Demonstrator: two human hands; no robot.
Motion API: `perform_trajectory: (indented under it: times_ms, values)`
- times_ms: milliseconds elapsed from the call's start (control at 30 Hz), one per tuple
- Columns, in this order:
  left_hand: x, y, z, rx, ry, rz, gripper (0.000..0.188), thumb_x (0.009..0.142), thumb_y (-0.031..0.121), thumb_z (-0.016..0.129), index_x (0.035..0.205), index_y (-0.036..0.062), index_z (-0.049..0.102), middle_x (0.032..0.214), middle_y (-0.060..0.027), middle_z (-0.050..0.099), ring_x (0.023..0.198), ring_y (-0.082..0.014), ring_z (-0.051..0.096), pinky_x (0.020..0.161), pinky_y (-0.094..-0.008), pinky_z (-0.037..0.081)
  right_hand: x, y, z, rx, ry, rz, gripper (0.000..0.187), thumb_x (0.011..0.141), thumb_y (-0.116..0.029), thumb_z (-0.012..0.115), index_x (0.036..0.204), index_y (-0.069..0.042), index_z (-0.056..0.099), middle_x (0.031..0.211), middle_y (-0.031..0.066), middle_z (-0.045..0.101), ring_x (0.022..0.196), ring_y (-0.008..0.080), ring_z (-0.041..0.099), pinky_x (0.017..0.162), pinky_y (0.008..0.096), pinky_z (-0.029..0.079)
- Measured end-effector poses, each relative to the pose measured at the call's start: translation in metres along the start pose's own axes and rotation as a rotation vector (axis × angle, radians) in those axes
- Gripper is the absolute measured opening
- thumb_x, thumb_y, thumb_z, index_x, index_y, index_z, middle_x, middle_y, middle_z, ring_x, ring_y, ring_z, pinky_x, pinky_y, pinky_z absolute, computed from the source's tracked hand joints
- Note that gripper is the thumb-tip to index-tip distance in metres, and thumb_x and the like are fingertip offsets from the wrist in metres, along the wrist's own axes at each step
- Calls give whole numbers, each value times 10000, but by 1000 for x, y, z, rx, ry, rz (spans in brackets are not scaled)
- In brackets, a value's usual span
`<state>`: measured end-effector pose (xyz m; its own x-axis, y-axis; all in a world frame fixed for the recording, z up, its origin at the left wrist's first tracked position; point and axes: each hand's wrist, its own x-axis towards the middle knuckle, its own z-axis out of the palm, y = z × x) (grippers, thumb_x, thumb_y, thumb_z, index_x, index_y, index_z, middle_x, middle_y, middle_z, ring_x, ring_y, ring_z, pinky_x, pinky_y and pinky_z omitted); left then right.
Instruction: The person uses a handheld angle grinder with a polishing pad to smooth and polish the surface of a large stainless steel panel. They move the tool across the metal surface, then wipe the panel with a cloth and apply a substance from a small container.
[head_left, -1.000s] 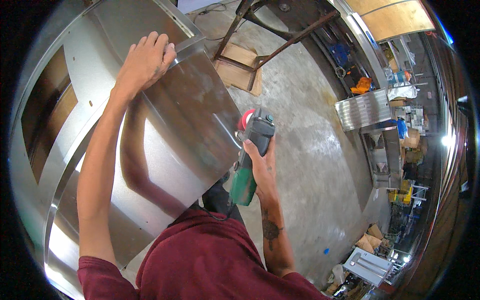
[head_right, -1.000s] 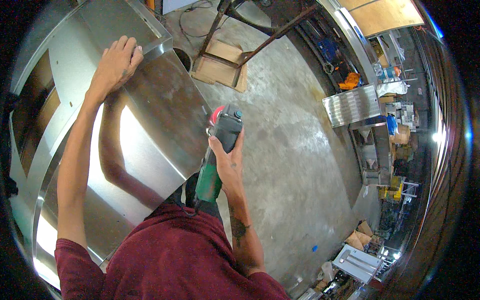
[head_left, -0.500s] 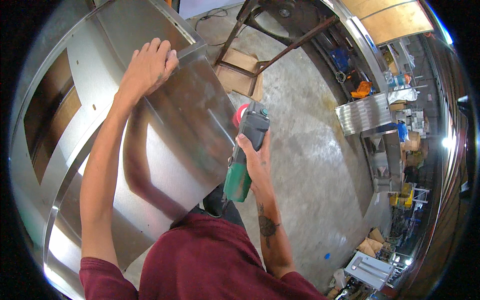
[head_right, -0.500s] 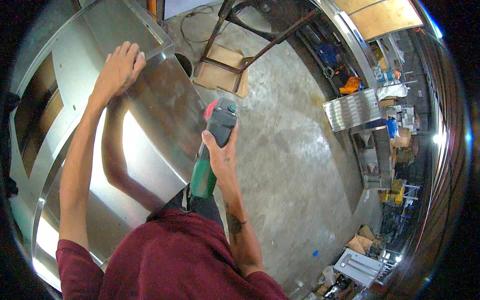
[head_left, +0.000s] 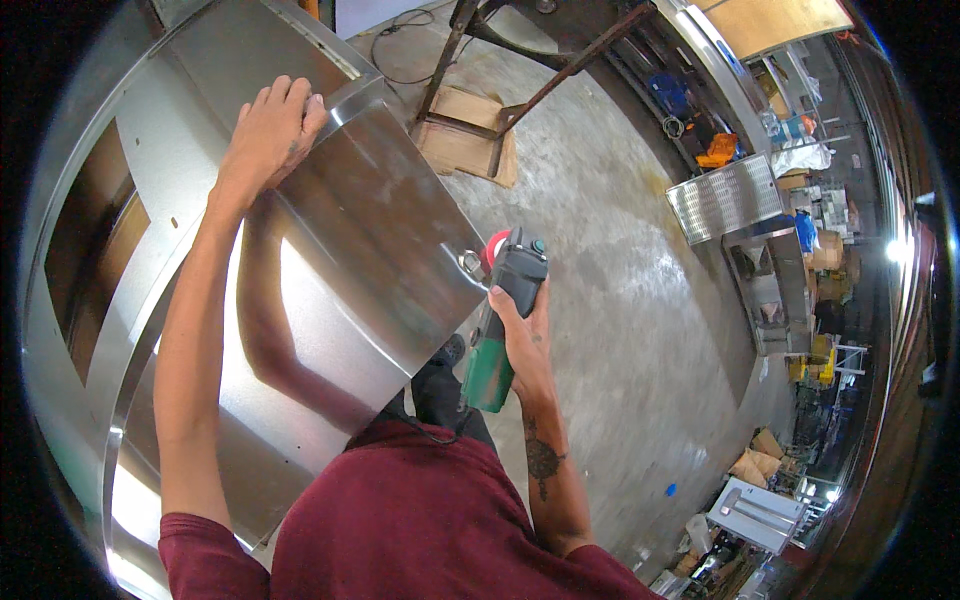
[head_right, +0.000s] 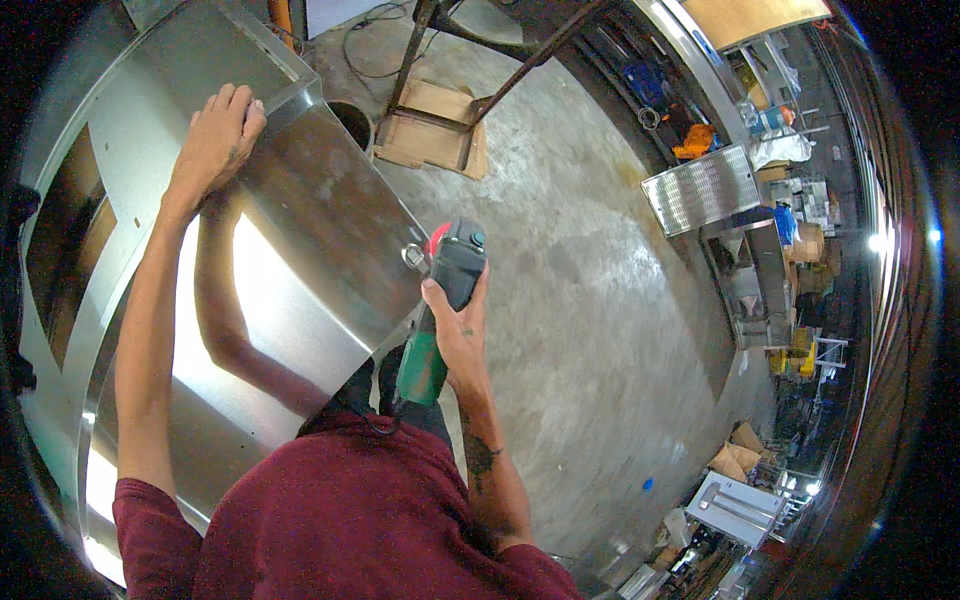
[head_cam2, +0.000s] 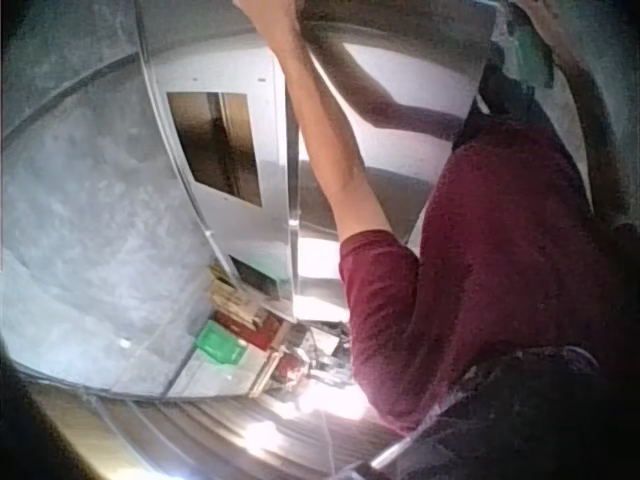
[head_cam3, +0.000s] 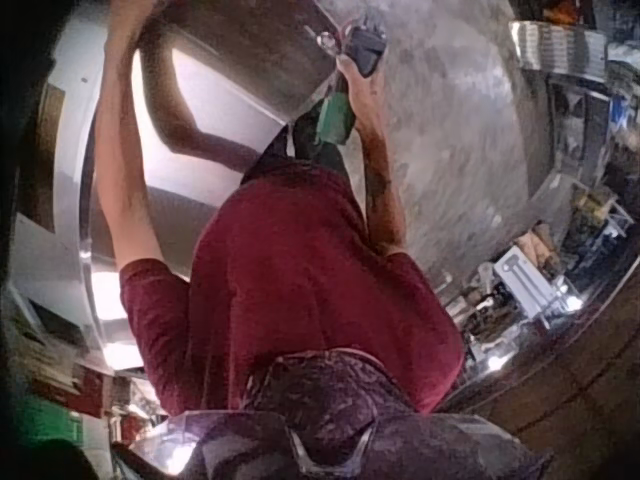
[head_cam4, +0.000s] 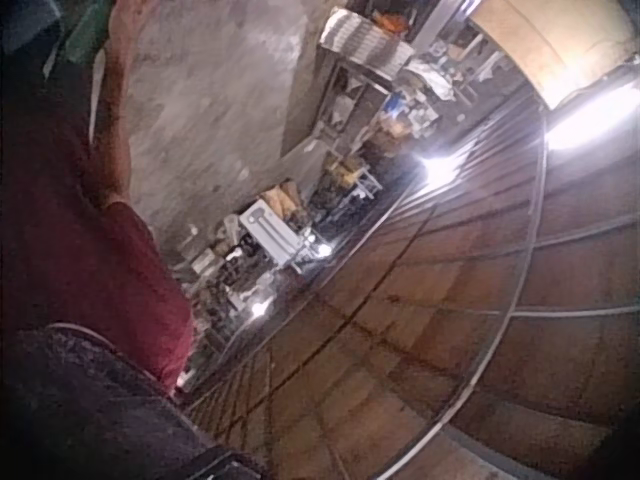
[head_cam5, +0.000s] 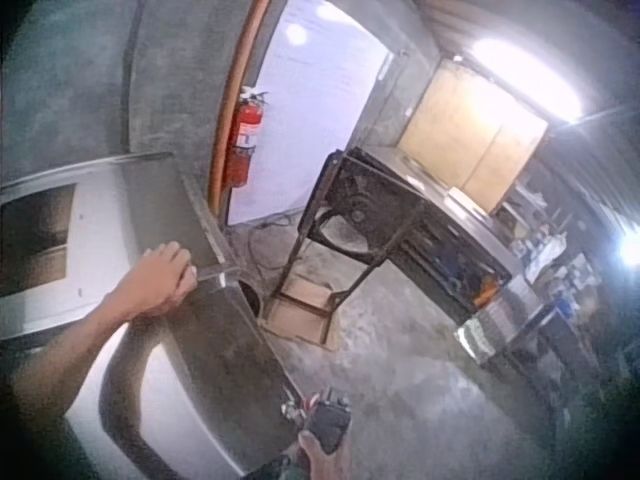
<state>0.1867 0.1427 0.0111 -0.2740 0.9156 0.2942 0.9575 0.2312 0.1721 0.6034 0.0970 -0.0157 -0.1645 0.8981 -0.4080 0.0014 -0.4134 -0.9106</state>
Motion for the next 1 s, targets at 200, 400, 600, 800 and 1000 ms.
perform_trajectory:
  times_ms: [200, 400, 600, 800, 1000]
  values:
    - [19, -16, 29, 9, 1, 16, 351, 1171, 363, 488, 1217, 42, 623, 1243, -193, 659, 1203, -405, 654, 1014, -570, 514, 17, 24, -11, -4, 67, 34, 911, 1043, -217, 808, 1768, -135, 262, 1299, 85, 655, 1042, 182, 685, 823, 356, 603]
    - [30, -26, 49, -12, -3, 26, 322, 1190, 343, 471, 1189, 39, 577, 1187, -199, 624, 1186, -425, 626, 990, -561, 495, 28, 47, -22, -43, 159, 80, 864, 1026, -188, 809, 1742, -155, 326, 1273, 83, 654, 990, 182, 691, 782, 359, 612]
    - [38, -31, 61, 10, 57, 62, 325, 1188, 348, 476, 1177, 40, 577, 1172, -200, 632, 1157, -430, 641, 964, -573, 507, 29, 44, -21, -93, 188, 106, 853, 1035, -175, 799, 1744, -148, 323, 1230, 77, 671, 973, 169, 691, 768, 357, 615]
    - [32, -30, 60, -16, 54, 51, 320, 1187, 341, 480, 1171, 39, 584, 1180, -200, 642, 1185, -432, 648, 966, -584, 516, 25, 40, -17, -39, 176, 88, 849, 1048, -177, 795, 1747, -146, 314, 1221, 78, 681, 943, 162, 694, 748, 345, 620]
    - [33, -29, 46, -12, 17, 41, 344, 1169, 366, 483, 1226, 53, 614, 1245, -198, 662, 1188, -414, 666, 1003, -577, 517, 21, 26, -11, -48, 152, 101, 860, 1045, -160, 798, 1750, -147, 306, 1224, 71, 670, 932, 159, 690, 736, 336, 615]
